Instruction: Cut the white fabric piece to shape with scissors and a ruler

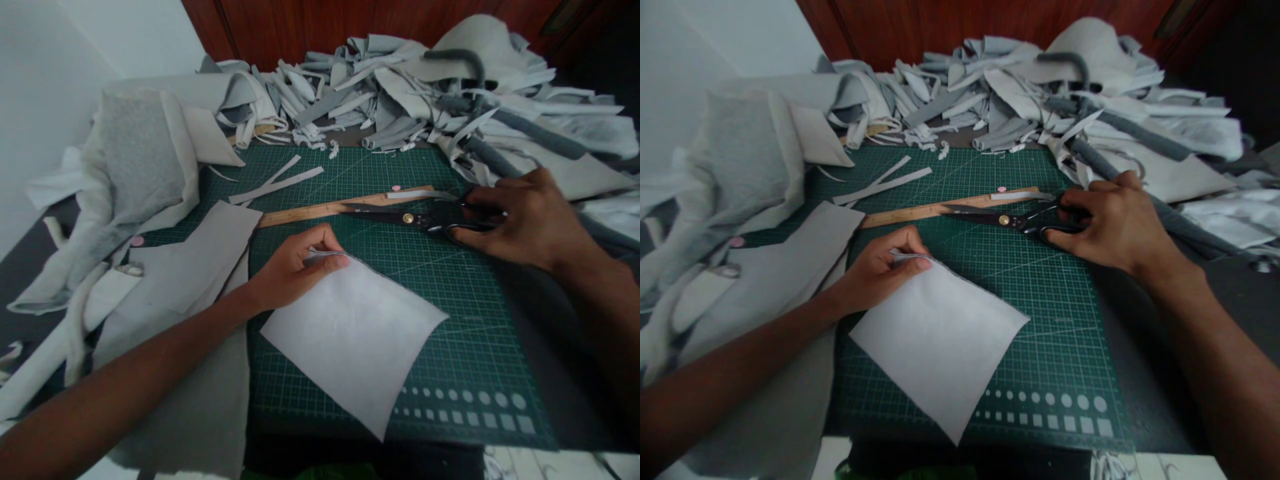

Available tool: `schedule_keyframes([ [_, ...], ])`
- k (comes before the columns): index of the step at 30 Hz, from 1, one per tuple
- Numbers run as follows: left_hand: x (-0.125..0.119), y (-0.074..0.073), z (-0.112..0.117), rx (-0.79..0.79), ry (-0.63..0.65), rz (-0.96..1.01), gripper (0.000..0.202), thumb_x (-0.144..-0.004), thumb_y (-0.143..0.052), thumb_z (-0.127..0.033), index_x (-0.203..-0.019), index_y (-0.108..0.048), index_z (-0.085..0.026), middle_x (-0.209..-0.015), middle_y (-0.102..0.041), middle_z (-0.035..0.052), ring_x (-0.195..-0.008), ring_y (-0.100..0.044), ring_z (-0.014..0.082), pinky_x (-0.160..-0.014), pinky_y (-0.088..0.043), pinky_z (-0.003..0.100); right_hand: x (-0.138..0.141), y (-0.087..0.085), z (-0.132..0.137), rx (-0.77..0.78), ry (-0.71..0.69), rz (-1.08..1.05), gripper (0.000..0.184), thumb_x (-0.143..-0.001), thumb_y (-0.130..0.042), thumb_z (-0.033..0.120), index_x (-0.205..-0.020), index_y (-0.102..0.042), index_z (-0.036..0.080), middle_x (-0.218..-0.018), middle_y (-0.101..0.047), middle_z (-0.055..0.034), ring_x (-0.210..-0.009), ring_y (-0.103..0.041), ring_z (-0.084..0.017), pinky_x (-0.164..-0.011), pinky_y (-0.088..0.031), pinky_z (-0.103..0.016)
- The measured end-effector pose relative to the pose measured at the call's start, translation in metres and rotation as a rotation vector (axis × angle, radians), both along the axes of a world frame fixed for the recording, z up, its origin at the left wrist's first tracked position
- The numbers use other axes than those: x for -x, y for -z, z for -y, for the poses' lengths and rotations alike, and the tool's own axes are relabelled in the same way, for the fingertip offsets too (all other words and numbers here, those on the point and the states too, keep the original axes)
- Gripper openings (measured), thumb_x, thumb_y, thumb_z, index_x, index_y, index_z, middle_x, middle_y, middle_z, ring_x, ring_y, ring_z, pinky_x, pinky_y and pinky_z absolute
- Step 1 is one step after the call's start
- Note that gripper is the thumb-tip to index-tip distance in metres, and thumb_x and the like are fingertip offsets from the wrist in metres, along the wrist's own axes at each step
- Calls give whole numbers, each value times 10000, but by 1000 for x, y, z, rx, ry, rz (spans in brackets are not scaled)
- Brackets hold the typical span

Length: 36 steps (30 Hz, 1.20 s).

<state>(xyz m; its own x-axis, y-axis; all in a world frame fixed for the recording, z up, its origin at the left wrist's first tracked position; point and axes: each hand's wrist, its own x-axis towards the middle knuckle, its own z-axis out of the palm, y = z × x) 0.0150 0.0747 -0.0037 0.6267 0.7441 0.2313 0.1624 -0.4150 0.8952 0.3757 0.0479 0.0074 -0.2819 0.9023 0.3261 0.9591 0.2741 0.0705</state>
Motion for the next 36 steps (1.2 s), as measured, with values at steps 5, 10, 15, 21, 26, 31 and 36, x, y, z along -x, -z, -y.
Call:
schedule_keyframes([
  [5, 1, 2, 2, -21, 82, 36, 206, -981, -658, -353, -868, -628, -184, -842, -687, 18, -743, -646, 144, -653, -494, 238, 11, -5, 3, 176, -15, 8, 280, -831, -621, 487, -803, -639, 209, -734, -694, -71, -688, -649, -238, -784, -414, -388],
  [10, 1, -3, 3, -123, 100, -12, 176, -1001, -642, -332, -904, -659, -186, -860, -718, 12, -758, -672, 143, -709, -509, 244, 26, -19, 12, 249, 30, 186, 359, -889, -626, 526, -939, -707, 180, -749, -725, -83, -739, -682, -270, -884, -408, -434],
  [15, -2, -6, 6, -196, 92, -51, 230, -1031, -587, -362, -917, -671, -182, -890, -744, 25, -781, -693, 149, -749, -530, 249, 42, -26, 28, 224, 124, 351, 401, -938, -598, 534, -998, -757, 171, -813, -754, -122, -763, -677, -298, -783, -435, -410],
  [21, -4, -3, 7, -208, 41, -62, 325, -1035, -552, -463, -917, -669, -185, -898, -738, 44, -786, -683, 164, -757, -539, 273, 53, -29, 38, 239, 125, 239, 375, -949, -566, 483, -982, -762, 164, -853, -740, -136, -789, -657, -295, -786, -451, -432],
  [26, -2, 0, 7, -208, -22, 0, 311, -1014, -568, -481, -912, -659, -203, -888, -720, 45, -801, -674, 178, -721, -527, 285, 68, -39, 38, 206, -186, -434, 347, -1009, -502, 450, -840, -660, 192, -741, -632, -49, -665, -562, -176, -637, -405, -316],
  [31, -3, 3, 2, -297, -133, -8, 265, -1020, -554, -418, -884, -643, -208, -872, -713, 36, -830, -676, 190, -792, -535, 321, 88, -21, 41, 600, -686, -778, 411, -954, -641, 433, -664, -462, 203, -596, -373, 77, -520, -368, -64, -497, -265, -224],
  [36, 1, -5, -1, -591, -381, 185, 225, -893, -741, -294, -1058, -599, -234, -1098, -653, 53, -1060, -629, 220, -919, -521, 369, 111, -4, 49, 324, -626, -924, 476, -917, -677, 288, -582, -348, 206, -551, -256, 92, -466, -258, -45, -460, -169, -243],
])
